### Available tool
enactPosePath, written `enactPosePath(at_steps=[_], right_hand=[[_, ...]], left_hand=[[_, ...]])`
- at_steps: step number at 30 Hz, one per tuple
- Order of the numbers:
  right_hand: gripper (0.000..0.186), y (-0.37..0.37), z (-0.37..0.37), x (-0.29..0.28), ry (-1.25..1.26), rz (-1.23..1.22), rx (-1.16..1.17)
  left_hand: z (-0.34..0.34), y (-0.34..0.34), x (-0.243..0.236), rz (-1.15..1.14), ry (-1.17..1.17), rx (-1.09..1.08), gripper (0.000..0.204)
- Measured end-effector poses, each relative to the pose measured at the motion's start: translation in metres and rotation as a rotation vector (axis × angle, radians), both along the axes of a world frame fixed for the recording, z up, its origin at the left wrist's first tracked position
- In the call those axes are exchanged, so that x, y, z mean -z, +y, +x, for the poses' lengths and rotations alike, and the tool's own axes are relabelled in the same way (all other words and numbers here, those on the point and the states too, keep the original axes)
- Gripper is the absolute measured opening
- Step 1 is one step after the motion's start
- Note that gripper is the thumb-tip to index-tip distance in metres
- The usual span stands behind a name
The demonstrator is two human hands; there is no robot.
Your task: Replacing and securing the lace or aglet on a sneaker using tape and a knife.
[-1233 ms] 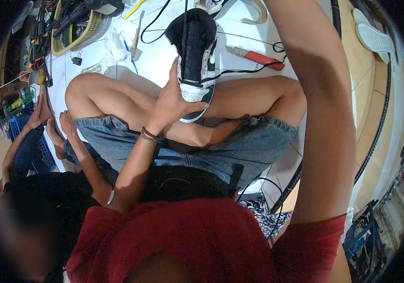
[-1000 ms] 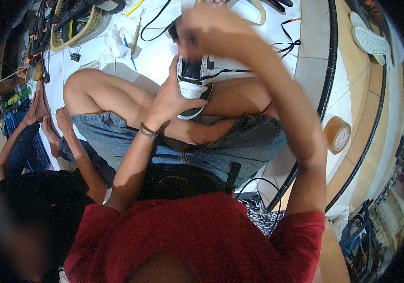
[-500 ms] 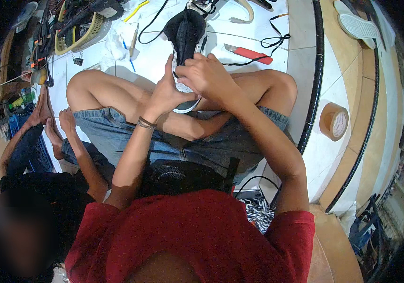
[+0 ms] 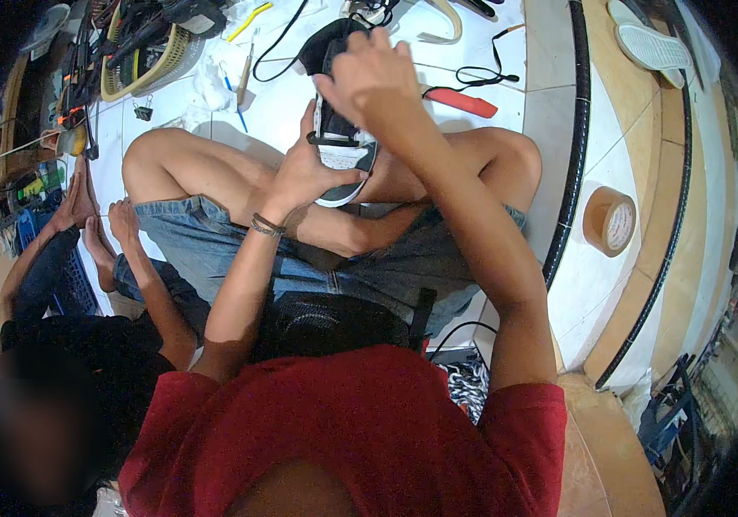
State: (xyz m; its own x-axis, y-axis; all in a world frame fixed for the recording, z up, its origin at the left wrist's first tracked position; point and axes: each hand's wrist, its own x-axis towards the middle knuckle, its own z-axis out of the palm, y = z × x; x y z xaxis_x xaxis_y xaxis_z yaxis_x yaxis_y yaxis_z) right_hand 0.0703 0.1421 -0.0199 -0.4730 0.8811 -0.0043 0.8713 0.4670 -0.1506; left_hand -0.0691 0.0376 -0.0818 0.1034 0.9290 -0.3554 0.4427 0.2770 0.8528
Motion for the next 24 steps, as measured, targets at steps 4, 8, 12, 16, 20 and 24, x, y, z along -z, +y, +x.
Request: enactPosePath(at_steps=[4, 8, 12, 16, 20, 24], right_hand=[[0.040, 0.003, -0.015, 0.019, 0.004, 0.038, 0.108], [0.025, 0.003, -0.023, 0.032, 0.101, -0.038, 0.200], [0.022, 0.015, -0.023, 0.036, 0.300, -0.039, 0.288], [0.019, 0.054, -0.015, 0.025, 0.552, 0.164, 0.272], [0.023, 0.079, -0.015, 0.036, 0.579, 0.200, 0.197], [0.024, 0.084, -0.004, 0.043, 0.685, 0.218, 0.178]], left_hand=[[0.001, 0.001, 0.008, 0.082, 0.045, 0.020, 0.133], [0.000, 0.001, 0.008, 0.087, 0.035, 0.026, 0.135], [-0.002, 0.000, 0.004, 0.047, 0.022, 0.023, 0.134], [-0.001, 0.000, 0.004, 0.075, 0.101, 0.048, 0.134], [0.002, 0.001, 0.003, 0.083, 0.083, 0.052, 0.133], [0.004, 0.002, 0.010, 0.094, 0.074, 0.060, 0.135]])
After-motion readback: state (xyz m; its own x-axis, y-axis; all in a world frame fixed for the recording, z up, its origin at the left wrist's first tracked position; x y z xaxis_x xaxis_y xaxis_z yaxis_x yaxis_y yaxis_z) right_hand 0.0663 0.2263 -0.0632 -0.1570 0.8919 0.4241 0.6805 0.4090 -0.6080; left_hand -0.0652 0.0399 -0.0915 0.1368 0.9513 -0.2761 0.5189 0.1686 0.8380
